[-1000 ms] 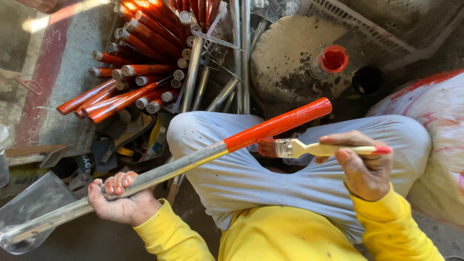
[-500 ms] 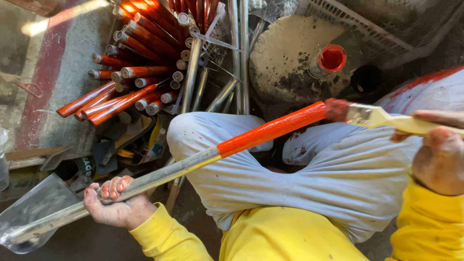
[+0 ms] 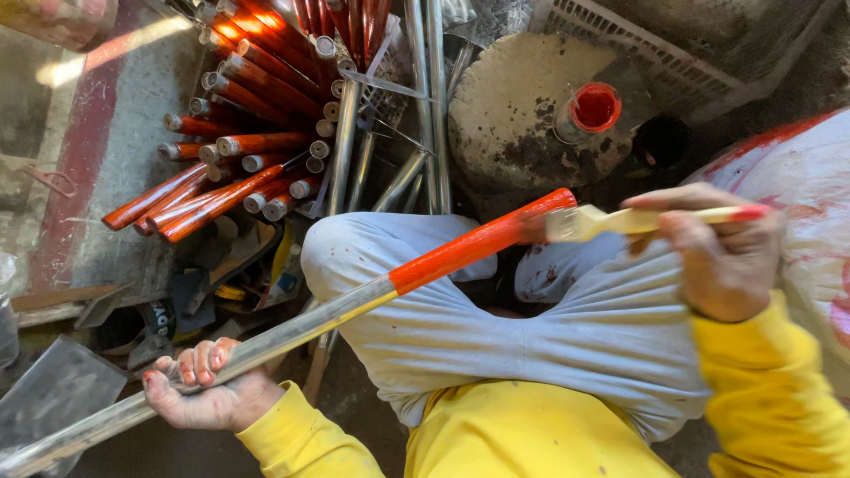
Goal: The person sits on the floor and paints the handle of a metal shovel with red paint using a brush. They repeatedly dip the brush into a paint container and apply the paint to the handle, then place the finished shovel upright against a wall.
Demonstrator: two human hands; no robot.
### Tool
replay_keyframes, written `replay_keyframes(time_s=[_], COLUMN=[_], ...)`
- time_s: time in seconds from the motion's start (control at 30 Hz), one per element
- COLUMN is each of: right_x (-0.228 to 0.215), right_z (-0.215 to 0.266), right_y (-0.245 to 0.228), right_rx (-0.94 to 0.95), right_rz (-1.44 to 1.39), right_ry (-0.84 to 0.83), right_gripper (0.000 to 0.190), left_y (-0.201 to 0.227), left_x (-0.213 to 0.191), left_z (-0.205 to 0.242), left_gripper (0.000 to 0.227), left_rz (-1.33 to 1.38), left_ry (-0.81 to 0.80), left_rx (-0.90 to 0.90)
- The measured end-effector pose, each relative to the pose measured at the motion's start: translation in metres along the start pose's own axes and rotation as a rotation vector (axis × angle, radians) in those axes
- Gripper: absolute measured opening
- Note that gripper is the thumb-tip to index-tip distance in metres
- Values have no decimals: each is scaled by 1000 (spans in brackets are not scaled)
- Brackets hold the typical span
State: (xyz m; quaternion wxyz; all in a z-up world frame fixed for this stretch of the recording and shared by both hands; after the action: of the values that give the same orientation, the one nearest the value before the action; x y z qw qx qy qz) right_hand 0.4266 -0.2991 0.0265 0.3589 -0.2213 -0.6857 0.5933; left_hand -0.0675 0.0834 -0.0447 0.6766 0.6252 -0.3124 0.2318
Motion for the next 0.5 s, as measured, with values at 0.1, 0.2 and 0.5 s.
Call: replay_keyframes(time_s=[0.1, 0.2, 0.5], right_x=[-72, -137, -128], right_z=[8, 16, 52], right_y=[-1, 13, 15], right_rx=[-90, -123, -140], right_rz=[137, 154, -193], right_ry=[118, 220, 163], right_gripper=[27, 33, 36], left_y=[4, 3, 3], left_x=[-13, -20, -30], left_z=[-5, -7, -7], left_gripper=[27, 29, 33], left_rz=[17, 19, 118], left_ry=[-19, -42, -6], left_rx=[-4, 12, -53])
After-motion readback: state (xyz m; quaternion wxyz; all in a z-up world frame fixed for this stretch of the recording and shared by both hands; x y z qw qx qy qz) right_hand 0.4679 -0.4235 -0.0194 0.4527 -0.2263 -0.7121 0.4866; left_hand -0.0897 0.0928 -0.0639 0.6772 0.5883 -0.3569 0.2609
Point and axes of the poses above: each hand's wrist, its own z-axis away from the middle knuckle, its own x-axis out of the palm, y = z × x, the point moved 6 cm from there along -z, towards the middle knuckle, and after that the axes turned 11 degrees about -z, right-handed, at the moved point
